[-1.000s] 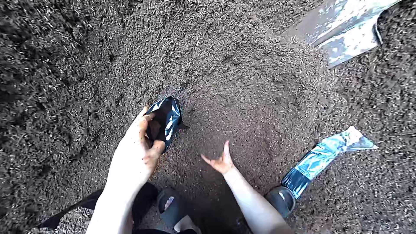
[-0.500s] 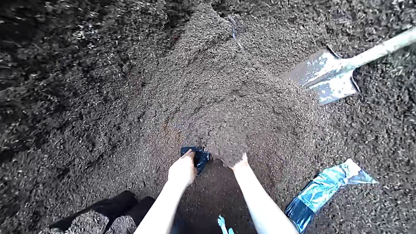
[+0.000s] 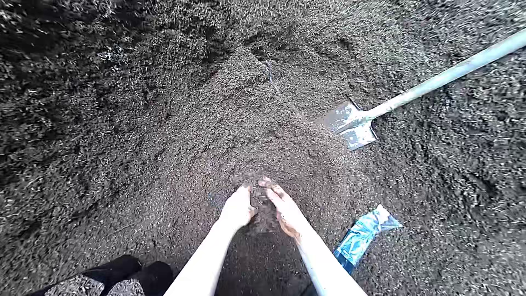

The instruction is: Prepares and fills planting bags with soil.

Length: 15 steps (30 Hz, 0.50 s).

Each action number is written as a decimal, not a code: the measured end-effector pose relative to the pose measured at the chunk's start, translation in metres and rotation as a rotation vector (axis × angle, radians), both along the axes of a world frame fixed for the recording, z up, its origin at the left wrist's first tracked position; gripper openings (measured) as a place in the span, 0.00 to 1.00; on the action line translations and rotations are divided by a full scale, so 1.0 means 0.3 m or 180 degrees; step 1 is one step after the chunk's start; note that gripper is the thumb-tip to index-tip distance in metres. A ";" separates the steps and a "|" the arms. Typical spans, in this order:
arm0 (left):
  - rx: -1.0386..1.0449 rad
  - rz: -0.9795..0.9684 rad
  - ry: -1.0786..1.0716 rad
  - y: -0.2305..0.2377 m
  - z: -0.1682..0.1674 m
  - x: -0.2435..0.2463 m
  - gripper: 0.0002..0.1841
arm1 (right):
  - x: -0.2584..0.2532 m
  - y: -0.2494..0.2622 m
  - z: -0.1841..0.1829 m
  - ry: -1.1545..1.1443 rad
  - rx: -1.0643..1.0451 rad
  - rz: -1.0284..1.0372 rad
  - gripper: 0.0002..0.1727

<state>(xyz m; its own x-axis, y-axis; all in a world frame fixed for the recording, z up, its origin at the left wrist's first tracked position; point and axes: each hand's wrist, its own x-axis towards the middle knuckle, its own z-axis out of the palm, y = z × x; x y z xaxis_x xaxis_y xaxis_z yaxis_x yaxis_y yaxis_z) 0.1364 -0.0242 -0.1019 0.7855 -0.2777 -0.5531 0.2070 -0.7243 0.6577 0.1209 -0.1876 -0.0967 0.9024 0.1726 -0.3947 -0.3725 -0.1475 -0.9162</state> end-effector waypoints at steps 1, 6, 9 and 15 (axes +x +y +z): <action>-0.0019 0.0068 -0.0059 0.005 0.001 0.006 0.39 | 0.017 0.004 0.011 -0.0033 -0.0284 0.0209 0.25; 0.0047 0.0089 -0.0203 0.047 -0.025 0.028 0.43 | 0.009 -0.104 -0.096 0.0285 -0.0404 -0.0907 0.27; 0.0038 0.0136 -0.0171 0.071 -0.038 0.038 0.44 | -0.178 -0.222 -0.347 0.2296 -0.0005 -0.1160 0.44; 0.0009 0.0210 -0.0067 0.081 -0.069 0.055 0.44 | -0.164 -0.178 -0.623 0.2190 0.1992 -0.3053 0.54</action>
<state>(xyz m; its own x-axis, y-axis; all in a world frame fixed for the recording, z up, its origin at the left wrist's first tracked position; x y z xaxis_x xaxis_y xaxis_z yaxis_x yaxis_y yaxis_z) 0.1529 0.0002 -0.1226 0.8134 -0.2235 -0.5370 0.2405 -0.7114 0.6604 0.0717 -0.2410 -0.2835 0.4186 -0.0959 -0.9031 -0.5021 0.8042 -0.3182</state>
